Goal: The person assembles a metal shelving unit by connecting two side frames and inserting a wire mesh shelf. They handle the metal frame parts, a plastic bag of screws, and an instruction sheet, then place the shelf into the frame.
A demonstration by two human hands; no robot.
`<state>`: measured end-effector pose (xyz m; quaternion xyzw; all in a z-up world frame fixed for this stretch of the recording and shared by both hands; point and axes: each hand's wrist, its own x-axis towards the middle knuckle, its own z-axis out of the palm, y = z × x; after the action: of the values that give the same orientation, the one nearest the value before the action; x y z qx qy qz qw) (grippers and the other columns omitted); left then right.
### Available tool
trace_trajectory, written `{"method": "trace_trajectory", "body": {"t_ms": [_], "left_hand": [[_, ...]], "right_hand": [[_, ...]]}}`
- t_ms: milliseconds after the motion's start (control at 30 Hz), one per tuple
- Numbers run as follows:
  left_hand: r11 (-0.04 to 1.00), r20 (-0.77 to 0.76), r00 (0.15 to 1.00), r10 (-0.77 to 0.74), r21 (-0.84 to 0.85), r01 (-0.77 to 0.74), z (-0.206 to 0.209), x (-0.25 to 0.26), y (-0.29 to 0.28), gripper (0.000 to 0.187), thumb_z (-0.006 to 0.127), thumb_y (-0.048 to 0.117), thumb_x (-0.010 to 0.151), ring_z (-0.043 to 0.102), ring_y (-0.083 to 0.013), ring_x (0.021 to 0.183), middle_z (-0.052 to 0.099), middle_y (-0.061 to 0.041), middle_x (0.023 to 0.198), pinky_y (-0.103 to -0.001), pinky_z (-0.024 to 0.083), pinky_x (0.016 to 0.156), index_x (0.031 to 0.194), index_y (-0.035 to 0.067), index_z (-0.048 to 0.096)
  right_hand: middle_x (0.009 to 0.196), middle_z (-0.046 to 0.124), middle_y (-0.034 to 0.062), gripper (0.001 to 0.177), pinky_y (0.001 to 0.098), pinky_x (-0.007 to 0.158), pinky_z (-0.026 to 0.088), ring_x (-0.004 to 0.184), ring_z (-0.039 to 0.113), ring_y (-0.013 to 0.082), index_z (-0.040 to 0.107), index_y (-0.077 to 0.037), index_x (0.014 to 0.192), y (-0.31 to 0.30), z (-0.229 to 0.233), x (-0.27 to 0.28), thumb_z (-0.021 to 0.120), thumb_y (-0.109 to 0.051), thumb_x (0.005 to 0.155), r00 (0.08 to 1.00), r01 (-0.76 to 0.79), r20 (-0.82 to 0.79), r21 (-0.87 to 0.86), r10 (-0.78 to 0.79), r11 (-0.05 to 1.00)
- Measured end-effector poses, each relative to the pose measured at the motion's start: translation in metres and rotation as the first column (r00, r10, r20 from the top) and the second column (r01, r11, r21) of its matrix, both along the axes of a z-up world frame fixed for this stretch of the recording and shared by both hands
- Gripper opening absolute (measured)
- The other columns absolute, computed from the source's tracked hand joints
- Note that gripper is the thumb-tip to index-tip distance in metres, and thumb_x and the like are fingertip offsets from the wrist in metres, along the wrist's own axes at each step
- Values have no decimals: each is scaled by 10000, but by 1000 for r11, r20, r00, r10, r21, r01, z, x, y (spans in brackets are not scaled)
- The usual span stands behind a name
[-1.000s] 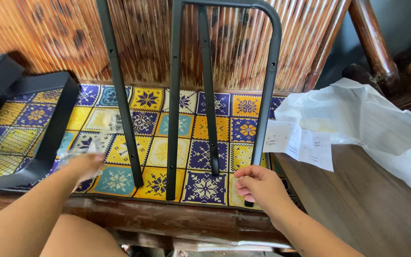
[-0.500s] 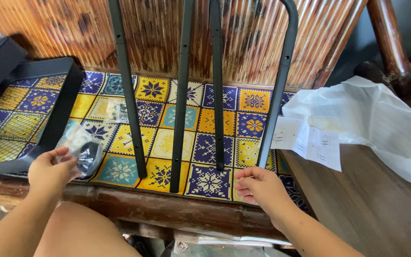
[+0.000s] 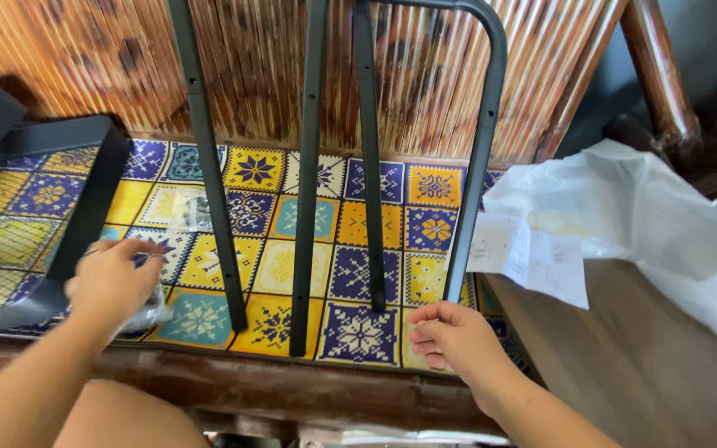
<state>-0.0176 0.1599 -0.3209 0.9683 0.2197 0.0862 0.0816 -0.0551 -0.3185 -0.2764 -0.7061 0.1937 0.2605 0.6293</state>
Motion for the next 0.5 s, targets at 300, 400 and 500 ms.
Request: {"method": "trace_trajectory", "body": {"t_ms": [300, 400, 500], "left_hand": [[503, -209, 944, 257, -805, -315, -112, 150, 74, 426, 752, 305, 934, 588, -279, 793, 622, -155, 985, -461, 470, 651, 1236, 43, 604], [186, -328, 859, 394, -886, -424, -143, 181, 92, 366, 712, 391, 972, 562, -242, 654, 622, -112, 892, -375, 405, 510, 1143, 104, 563], [121, -413, 809, 418, -857, -501, -160, 185, 91, 334, 733, 433, 965, 542, -178, 666, 594, -29, 856, -341, 407, 514, 1042, 160, 556]], "right_hand": [[889, 715, 15, 186, 274, 757, 560, 821, 671, 112, 714, -82, 1076, 6, 36, 21, 612, -160, 943, 999, 31, 23, 64, -32, 997], [905, 725, 9, 193, 269, 784, 571, 848, 686, 107, 715, -90, 1072, 6, 42, 19, 592, -165, 944, 999, 48, 3, 79, -48, 996], [913, 732, 12, 201, 277, 767, 555, 851, 687, 114, 716, -90, 1080, 9, 44, 20, 589, -174, 949, 998, 58, -30, 44, -56, 997]]}}
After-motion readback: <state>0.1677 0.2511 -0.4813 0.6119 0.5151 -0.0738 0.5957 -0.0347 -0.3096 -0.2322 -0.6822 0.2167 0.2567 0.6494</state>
